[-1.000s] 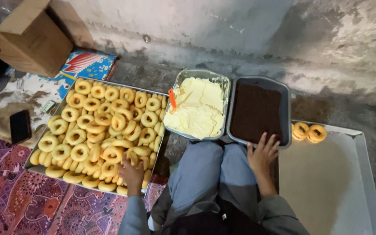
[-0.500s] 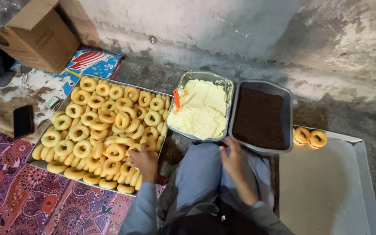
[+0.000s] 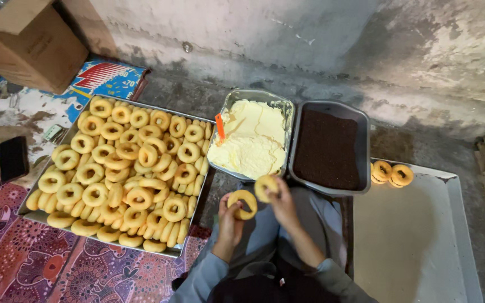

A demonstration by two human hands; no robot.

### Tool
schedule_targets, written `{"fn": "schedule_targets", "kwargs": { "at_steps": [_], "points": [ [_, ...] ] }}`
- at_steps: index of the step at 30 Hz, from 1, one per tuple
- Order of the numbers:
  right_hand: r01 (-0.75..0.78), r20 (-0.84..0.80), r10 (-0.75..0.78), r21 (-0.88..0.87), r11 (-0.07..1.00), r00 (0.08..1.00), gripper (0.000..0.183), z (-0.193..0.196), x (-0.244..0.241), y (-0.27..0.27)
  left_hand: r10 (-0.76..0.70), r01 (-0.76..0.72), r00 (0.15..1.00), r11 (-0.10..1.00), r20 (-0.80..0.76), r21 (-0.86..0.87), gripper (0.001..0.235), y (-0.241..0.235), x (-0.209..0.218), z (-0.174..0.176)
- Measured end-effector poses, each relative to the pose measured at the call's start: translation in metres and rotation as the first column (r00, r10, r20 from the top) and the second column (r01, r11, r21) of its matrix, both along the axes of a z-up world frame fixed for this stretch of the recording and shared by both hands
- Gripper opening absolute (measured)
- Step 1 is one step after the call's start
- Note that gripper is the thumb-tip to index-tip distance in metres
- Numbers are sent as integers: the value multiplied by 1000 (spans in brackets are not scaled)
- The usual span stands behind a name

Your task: The person repeatedly picks donuts from a tray, fills them with a white cream using a spatula, and then dips the filled donuts into a tray of dark crumbs. The finished donuts are placed on a separate tray to the right.

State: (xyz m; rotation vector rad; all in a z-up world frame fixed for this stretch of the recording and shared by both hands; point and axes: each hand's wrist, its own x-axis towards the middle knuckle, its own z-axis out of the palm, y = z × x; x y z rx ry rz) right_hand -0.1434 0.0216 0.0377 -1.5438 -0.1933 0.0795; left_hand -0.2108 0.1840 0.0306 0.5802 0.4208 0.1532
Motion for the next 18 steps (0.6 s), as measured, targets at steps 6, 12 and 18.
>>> {"fn": "schedule_targets", "kwargs": {
  "at_steps": [6,12,18],
  "points": [
    [-99,238,226,-448,888,945,32,24,-32,34,-110,121,991,980,75,-158,38,18,16,-39],
    [-140,231,296,-517,844,927,32,17,31,56,-88,90,996,958,20,-272,44,37,11,-23],
    [169,555,359,-686,708,751,28,12,109,50,-51,48,988,999,-147,-25,40,42,26,-41]
  ]
}}
